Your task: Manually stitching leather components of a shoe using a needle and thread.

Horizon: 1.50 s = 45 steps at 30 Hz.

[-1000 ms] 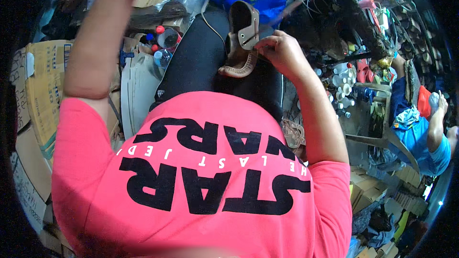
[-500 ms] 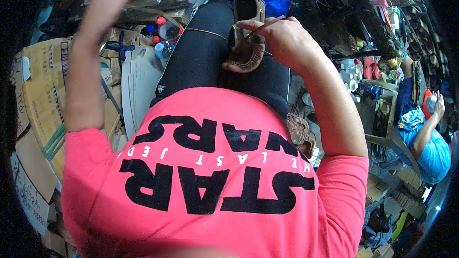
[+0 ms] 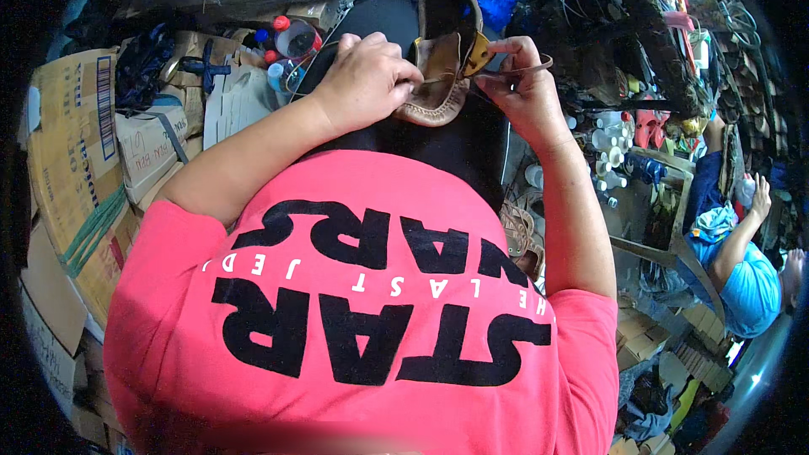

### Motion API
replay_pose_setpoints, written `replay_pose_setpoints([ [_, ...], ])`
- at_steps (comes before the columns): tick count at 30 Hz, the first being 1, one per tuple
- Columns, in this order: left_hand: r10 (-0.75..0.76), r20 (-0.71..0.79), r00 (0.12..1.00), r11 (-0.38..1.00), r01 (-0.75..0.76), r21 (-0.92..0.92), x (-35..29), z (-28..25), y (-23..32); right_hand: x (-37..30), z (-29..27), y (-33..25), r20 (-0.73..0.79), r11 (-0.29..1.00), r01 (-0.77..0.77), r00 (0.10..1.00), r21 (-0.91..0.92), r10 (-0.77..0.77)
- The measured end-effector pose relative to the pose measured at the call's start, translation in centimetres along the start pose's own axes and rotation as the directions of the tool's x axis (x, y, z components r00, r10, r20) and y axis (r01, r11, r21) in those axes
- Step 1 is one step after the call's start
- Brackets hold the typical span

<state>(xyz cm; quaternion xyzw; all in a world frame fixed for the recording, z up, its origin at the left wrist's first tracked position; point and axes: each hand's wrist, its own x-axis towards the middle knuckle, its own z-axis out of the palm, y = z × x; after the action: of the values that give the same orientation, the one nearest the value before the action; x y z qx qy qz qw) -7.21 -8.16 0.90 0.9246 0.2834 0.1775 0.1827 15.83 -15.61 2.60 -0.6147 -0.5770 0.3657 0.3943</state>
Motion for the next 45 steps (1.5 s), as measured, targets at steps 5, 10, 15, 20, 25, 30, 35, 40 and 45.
replay_pose_setpoints([
  [5,0.041,-0.160,0.986,0.990,-0.062,-0.125,0.1,0.2,-0.2,-0.1,-0.4,-1.4,0.054,0.984,0.049,0.998,-0.169,-0.041],
  [10,0.196,-0.225,0.954,0.908,-0.263,-0.326,1.0,0.0,-0.4,-0.1,-1.1,-1.6,0.050,1.000,-0.013,0.999,-0.016,0.013],
  [15,0.105,-0.181,0.978,0.992,-0.115,-0.046,1.8,0.0,-2.1,0.7,-1.1,-2.4,0.058,0.993,-0.039,0.997,-0.115,0.046],
  [20,0.070,-0.173,0.983,0.997,-0.076,-0.033,2.0,0.5,-2.3,1.1,-1.5,-1.5,0.031,0.964,-0.028,0.999,-0.263,0.037],
  [25,0.061,-0.140,0.988,0.997,-0.067,-0.039,2.2,0.6,-2.3,1.9,-2.4,-0.5,0.220,0.974,0.050,0.976,-0.221,0.000],
  [30,0.070,-0.118,0.991,0.998,-0.071,-0.003,2.4,0.9,-2.3,3.4,-3.1,0.7,0.378,0.995,-0.006,0.925,-0.098,0.043],
  [35,0.084,-0.111,0.990,0.996,-0.086,-0.015,2.4,1.0,-2.2,4.2,-3.3,0.9,0.436,0.995,-0.010,0.899,-0.100,0.052],
  [40,0.074,-0.070,0.995,0.997,-0.075,-0.015,2.7,0.9,-1.9,4.3,-3.3,1.1,0.457,0.998,-0.022,0.888,-0.051,0.043],
  [45,0.079,-0.061,0.995,0.996,-0.081,-0.041,2.7,0.8,-1.6,3.9,-3.4,1.1,0.425,0.996,-0.059,0.902,-0.061,0.079],
])
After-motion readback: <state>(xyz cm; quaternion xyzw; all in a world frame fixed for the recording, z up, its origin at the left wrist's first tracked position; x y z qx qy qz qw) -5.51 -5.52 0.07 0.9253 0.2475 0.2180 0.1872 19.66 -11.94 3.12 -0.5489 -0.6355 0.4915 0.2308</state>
